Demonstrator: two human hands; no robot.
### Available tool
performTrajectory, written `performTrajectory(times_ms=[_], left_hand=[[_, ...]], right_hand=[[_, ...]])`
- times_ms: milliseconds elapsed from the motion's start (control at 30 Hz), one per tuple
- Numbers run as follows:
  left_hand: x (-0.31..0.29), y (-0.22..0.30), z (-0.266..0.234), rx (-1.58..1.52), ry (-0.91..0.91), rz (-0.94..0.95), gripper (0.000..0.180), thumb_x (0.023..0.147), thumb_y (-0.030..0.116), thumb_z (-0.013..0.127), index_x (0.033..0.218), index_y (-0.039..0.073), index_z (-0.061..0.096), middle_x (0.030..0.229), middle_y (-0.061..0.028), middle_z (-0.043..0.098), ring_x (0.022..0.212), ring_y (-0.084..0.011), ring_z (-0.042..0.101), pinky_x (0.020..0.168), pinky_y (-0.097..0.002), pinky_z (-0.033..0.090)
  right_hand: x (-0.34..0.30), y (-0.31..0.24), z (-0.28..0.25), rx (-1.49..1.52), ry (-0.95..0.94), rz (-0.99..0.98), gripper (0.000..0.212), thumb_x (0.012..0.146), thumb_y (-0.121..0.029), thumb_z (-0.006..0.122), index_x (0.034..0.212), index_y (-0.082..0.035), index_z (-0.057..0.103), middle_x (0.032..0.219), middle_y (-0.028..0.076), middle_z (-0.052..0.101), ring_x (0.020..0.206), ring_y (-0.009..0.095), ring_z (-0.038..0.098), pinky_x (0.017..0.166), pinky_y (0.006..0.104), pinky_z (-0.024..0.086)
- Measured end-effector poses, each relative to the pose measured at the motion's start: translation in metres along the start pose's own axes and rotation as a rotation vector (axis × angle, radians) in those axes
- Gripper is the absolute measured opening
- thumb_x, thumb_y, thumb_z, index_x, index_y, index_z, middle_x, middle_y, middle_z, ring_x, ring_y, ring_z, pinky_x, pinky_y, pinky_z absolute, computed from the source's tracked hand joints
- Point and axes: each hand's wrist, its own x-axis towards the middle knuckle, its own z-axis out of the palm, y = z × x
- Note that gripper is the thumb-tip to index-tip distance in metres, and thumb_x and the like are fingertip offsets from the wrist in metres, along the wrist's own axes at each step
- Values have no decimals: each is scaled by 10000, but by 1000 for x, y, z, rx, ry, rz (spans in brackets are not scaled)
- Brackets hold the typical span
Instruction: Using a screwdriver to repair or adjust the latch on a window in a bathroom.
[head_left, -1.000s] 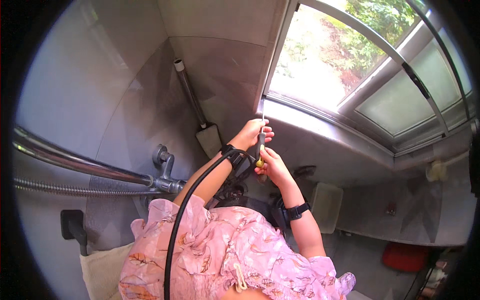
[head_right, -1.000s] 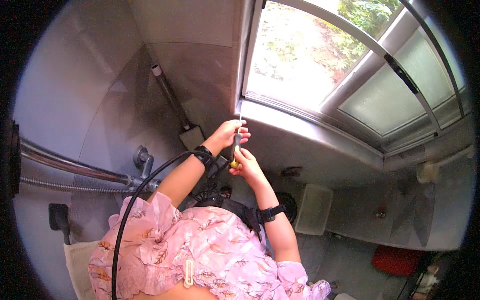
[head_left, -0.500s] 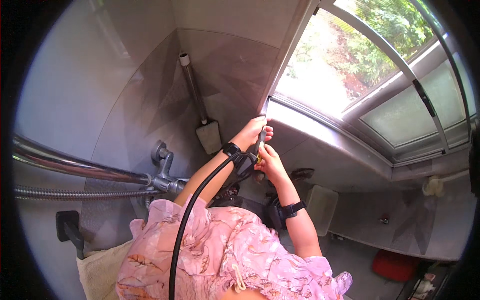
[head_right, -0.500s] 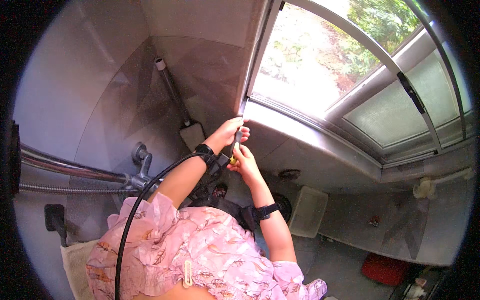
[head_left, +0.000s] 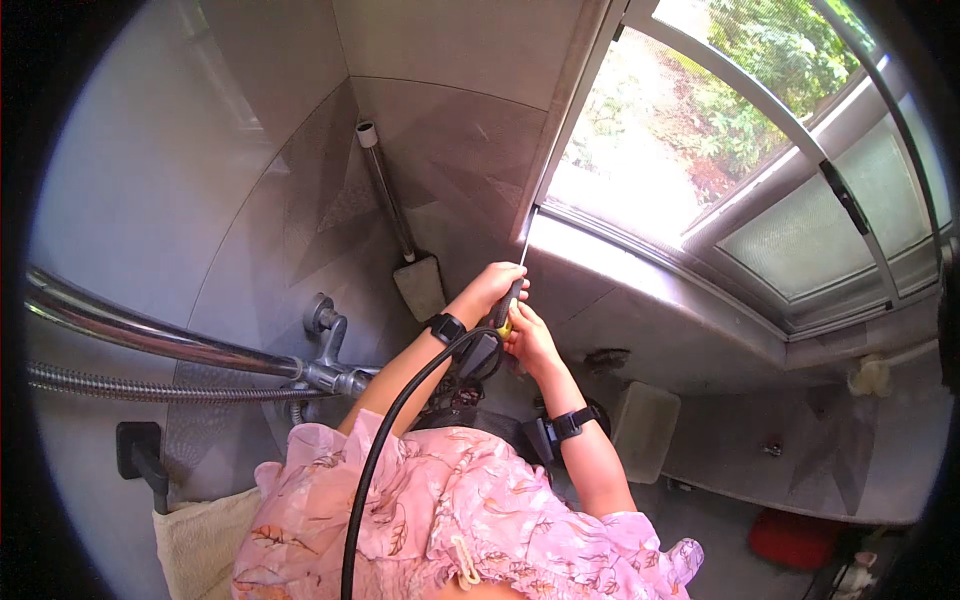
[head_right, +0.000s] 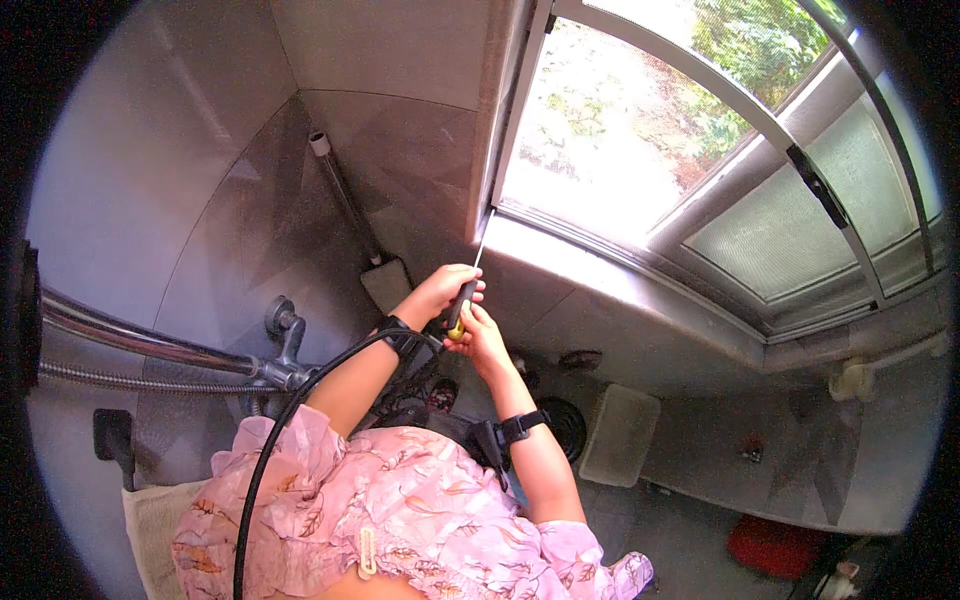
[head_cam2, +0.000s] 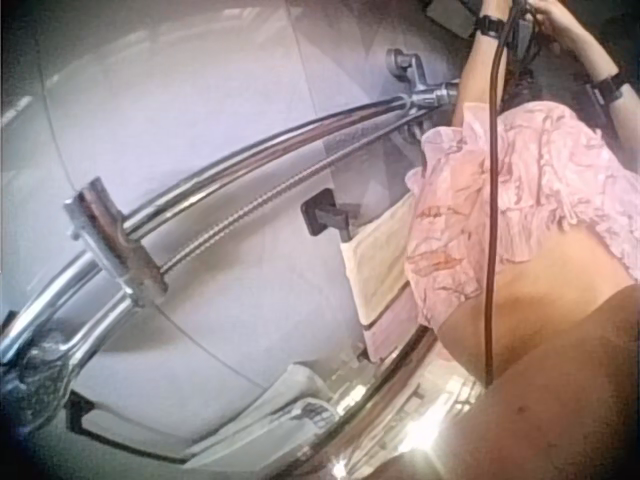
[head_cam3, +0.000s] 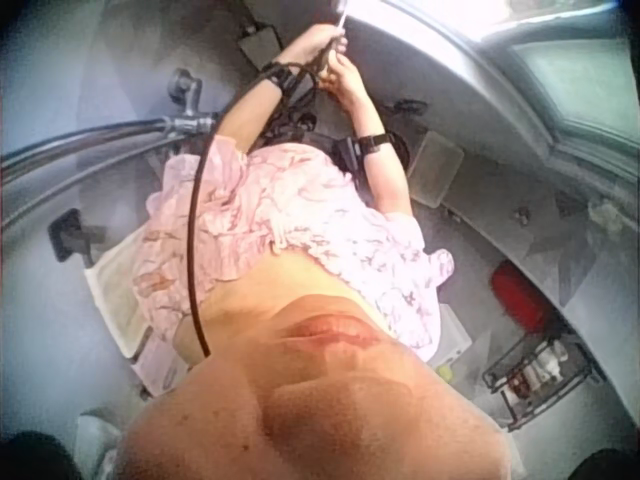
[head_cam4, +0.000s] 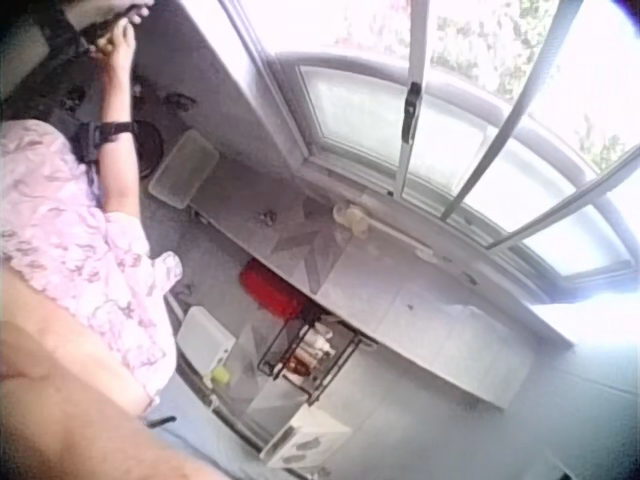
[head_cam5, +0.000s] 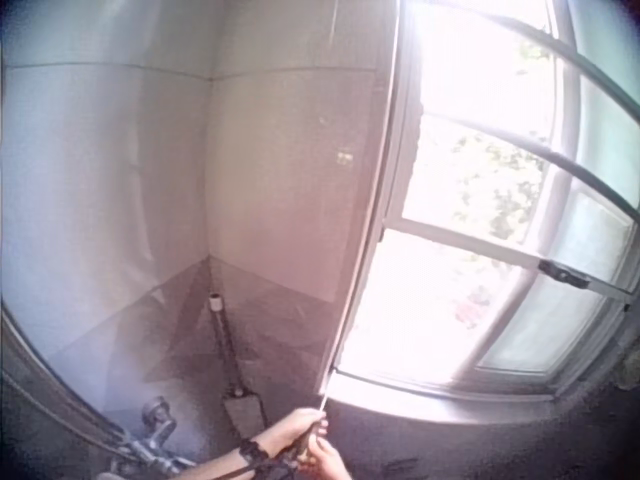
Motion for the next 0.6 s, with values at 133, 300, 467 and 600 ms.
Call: performTrajectory(times_ms=[133, 300, 467, 600], left_hand=[[-8, -5, -10, 130, -49, 19, 231, 898, 232, 477, 924, 16, 555, 870, -107, 641, 626, -139, 590, 547, -266, 489], [-10, -5, -17, 229, -64, 68, 295, 912, 275, 436, 859, 17, 568, 821, -88, 653, 573, -104, 573, 449, -232, 444], [-21, 8, -8, 306, -16, 132, 314, 897, 297, 444, 823, 20, 573, 732, -52, 633, 472, -89, 529, 354, -235, 390], [-19, 9, -12, 381, -39, 120, 298, 903, 289, 447, 854, 24, 575, 726, -39, 627, 458, -68, 509, 350, -213, 376]], right_hand=[[5, 4, -2, 87, -33, 28, 257, 931, -263, 422, 1130, -107, 468, 887, 65, 602, 653, 187, 597, 590, 293, 510], [7, 8, 10, 71, -56, -59, 262, 936, -253, 406, 1146, -101, 448, 939, 72, 587, 702, 201, 598, 621, 297, 506], [6, 4, 11, 99, -112, -93, 269, 936, -263, 408, 1150, -104, 440, 962, 74, 576, 731, 200, 595, 646, 294, 499], [4, 3, 12, 134, -142, -96, 279, 932, -275, 420, 1151, -104, 442, 963, 77, 577, 729, 198, 595, 641, 296, 498]])
